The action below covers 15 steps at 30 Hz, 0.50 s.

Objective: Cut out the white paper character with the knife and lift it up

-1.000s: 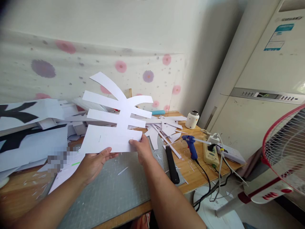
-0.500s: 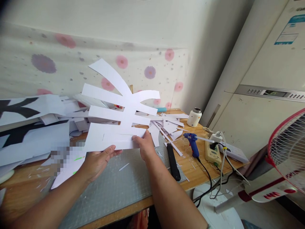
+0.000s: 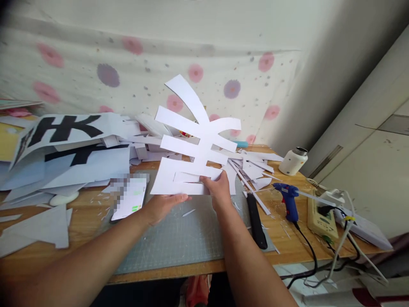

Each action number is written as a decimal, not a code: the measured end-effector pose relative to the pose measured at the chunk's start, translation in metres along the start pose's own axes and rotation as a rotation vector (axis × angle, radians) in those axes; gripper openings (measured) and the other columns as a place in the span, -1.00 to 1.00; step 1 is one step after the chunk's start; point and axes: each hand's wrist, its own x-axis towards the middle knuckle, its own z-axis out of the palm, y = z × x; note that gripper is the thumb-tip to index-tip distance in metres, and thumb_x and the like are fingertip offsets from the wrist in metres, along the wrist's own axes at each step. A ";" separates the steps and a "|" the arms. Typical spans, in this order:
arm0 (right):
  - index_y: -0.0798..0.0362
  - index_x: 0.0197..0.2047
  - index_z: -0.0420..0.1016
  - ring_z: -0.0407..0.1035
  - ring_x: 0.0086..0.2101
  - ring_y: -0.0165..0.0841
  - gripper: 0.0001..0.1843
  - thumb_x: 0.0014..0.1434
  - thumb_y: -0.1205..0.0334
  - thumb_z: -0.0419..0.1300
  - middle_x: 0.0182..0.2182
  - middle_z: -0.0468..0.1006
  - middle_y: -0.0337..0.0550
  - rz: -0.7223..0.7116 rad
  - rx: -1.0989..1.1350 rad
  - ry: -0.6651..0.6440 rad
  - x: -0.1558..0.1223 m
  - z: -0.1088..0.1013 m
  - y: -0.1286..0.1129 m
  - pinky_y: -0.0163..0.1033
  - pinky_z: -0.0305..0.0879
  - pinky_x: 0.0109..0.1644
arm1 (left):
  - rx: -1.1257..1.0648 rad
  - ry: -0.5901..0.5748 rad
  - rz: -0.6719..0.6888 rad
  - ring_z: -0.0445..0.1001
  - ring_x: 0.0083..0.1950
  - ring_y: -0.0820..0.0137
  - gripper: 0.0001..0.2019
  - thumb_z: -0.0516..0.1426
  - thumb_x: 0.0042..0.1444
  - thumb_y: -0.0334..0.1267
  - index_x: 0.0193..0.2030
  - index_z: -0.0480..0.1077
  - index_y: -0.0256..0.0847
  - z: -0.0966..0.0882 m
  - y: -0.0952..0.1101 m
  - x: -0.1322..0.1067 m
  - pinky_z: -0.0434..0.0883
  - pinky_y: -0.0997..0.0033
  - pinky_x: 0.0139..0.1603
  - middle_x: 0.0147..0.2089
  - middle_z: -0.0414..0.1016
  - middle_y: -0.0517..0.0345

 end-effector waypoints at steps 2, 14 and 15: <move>-0.02 -0.08 0.40 0.46 -0.10 -0.19 -0.39 -0.25 0.26 0.47 -0.08 0.60 -0.11 0.014 0.011 -0.021 0.000 0.000 0.001 -0.11 0.38 0.00 | 0.026 -0.020 0.016 0.43 0.24 -0.01 -0.56 0.36 -0.08 -0.09 -0.02 0.57 -0.14 -0.006 0.006 0.000 0.26 -0.12 0.35 0.14 0.56 -0.02; 0.04 -0.20 0.50 0.48 -0.26 -0.26 -0.49 -0.34 0.36 0.42 -0.24 0.66 -0.17 0.182 0.186 -0.124 -0.003 0.004 -0.006 -0.18 0.34 -0.10 | 0.167 -0.081 0.018 0.52 0.10 -0.11 -0.38 0.44 -0.32 -0.30 0.00 0.53 -0.15 -0.024 0.036 -0.001 0.37 -0.18 0.23 -0.04 0.64 0.02; 0.04 -0.22 0.50 0.48 -0.28 -0.27 -0.50 -0.34 0.36 0.42 -0.26 0.66 -0.18 0.184 0.187 -0.125 -0.003 0.004 -0.005 -0.19 0.34 -0.11 | 0.174 -0.080 0.012 0.53 0.08 -0.12 -0.34 0.45 -0.38 -0.32 0.01 0.53 -0.14 -0.024 0.038 -0.001 0.39 -0.18 0.20 -0.07 0.65 0.04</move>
